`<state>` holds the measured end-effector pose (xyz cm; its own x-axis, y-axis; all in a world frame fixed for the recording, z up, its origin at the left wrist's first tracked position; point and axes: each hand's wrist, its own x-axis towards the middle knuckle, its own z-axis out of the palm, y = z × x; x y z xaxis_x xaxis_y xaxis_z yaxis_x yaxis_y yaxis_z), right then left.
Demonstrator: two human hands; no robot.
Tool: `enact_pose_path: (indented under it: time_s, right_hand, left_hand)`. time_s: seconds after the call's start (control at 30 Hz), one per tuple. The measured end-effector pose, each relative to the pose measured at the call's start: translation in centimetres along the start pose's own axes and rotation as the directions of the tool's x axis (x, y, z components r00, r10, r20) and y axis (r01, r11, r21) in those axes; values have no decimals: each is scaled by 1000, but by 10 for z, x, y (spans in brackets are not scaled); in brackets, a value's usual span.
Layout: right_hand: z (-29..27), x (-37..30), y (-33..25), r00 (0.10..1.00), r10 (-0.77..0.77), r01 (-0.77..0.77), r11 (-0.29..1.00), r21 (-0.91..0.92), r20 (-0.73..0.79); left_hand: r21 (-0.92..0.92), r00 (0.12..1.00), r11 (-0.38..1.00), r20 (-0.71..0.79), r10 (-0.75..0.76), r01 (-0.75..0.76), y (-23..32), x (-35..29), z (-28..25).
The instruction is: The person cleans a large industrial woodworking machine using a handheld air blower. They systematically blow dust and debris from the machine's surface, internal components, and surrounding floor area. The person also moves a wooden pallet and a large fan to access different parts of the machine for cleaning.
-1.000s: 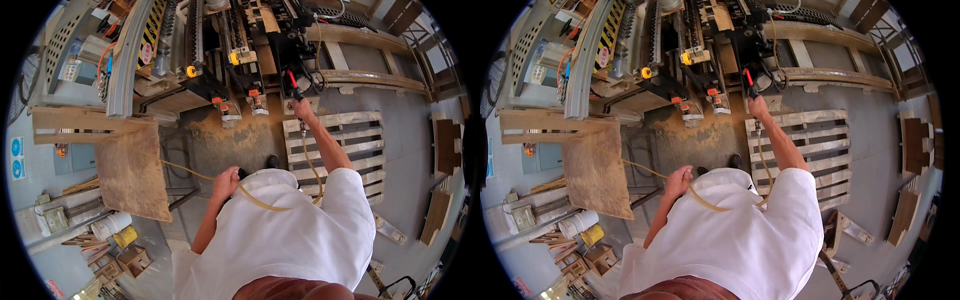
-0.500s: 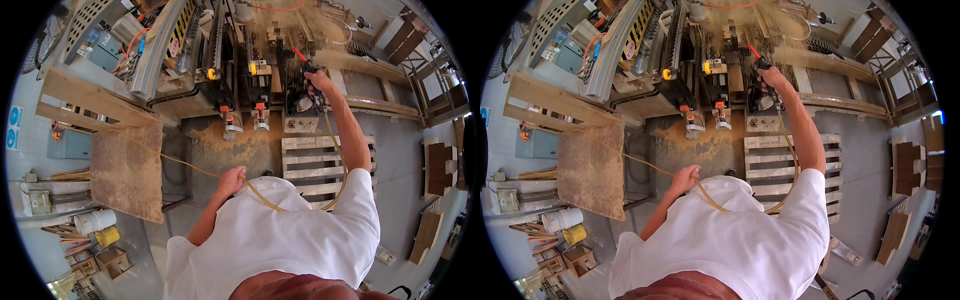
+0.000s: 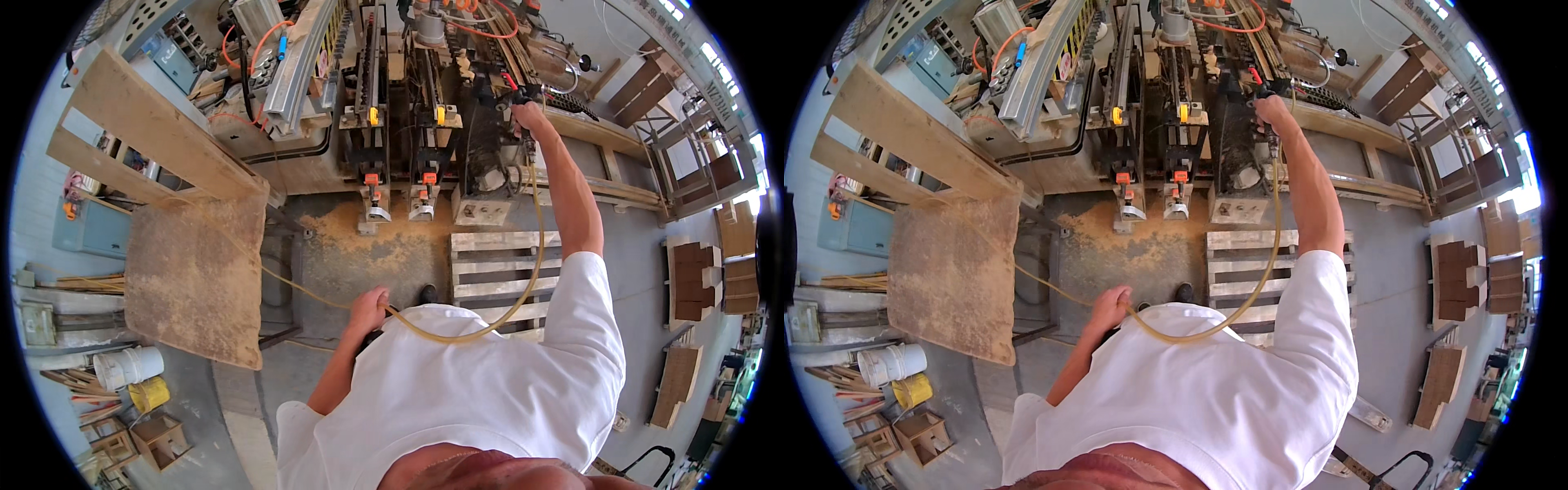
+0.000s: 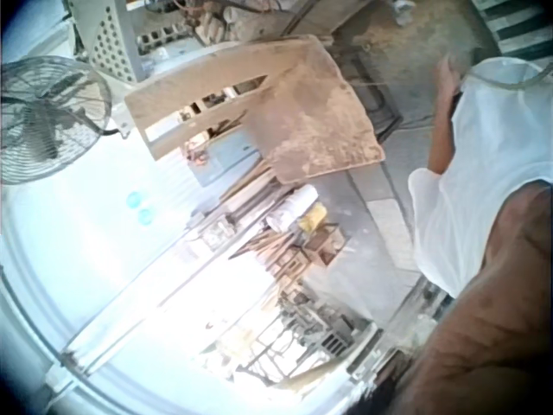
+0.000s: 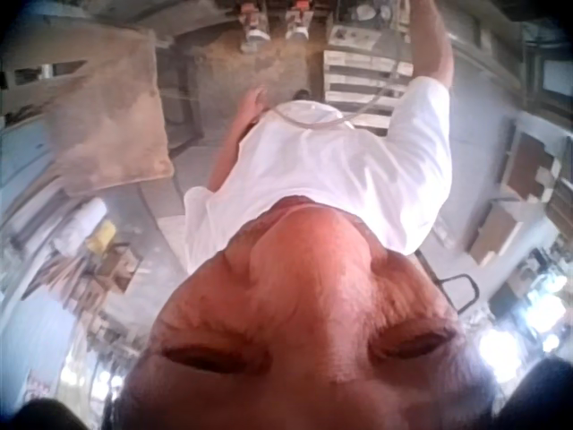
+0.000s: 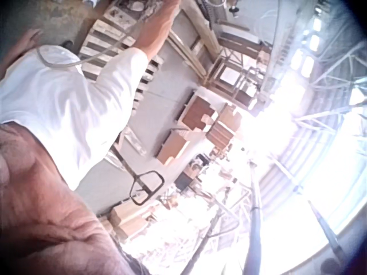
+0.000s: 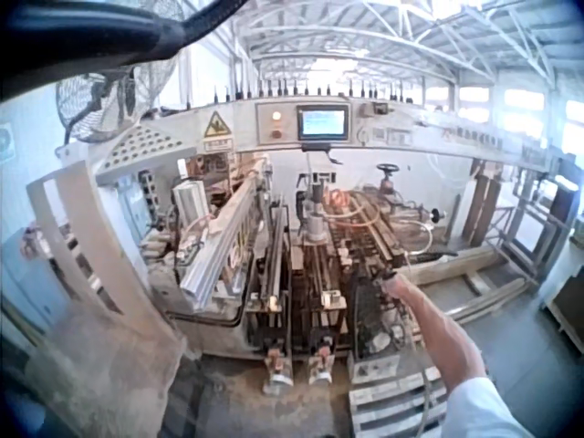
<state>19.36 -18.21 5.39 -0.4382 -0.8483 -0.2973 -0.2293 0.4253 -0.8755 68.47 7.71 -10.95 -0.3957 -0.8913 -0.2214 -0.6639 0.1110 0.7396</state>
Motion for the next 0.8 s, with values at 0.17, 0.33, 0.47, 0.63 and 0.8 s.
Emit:
enact_pose_path:
  time_s: [0.17,0.33,0.47,0.63,0.8]
  right_hand:
    - [-24,59,25,948,-313,276,714,-643,59]
    - [-15,49,14,948,-296,237,403,-884,119]
    - [-37,53,16,843,-341,370,-197,-908,417]
    - [-79,92,20,956,-264,228,403,-886,126]
    - [-65,126,-12,962,-268,165,398,-902,58]
  left_hand:
    - [19,999,999,39,-34,33,-14,1,-10]
    - [28,999,999,35,-34,33,-30,7,-5]
    - [25,997,998,56,-60,59,-23,17,-2]
    - [55,1000,998,14,-21,20,-3,50,16]
    - [93,998,995,-44,-39,43,27,76,27]
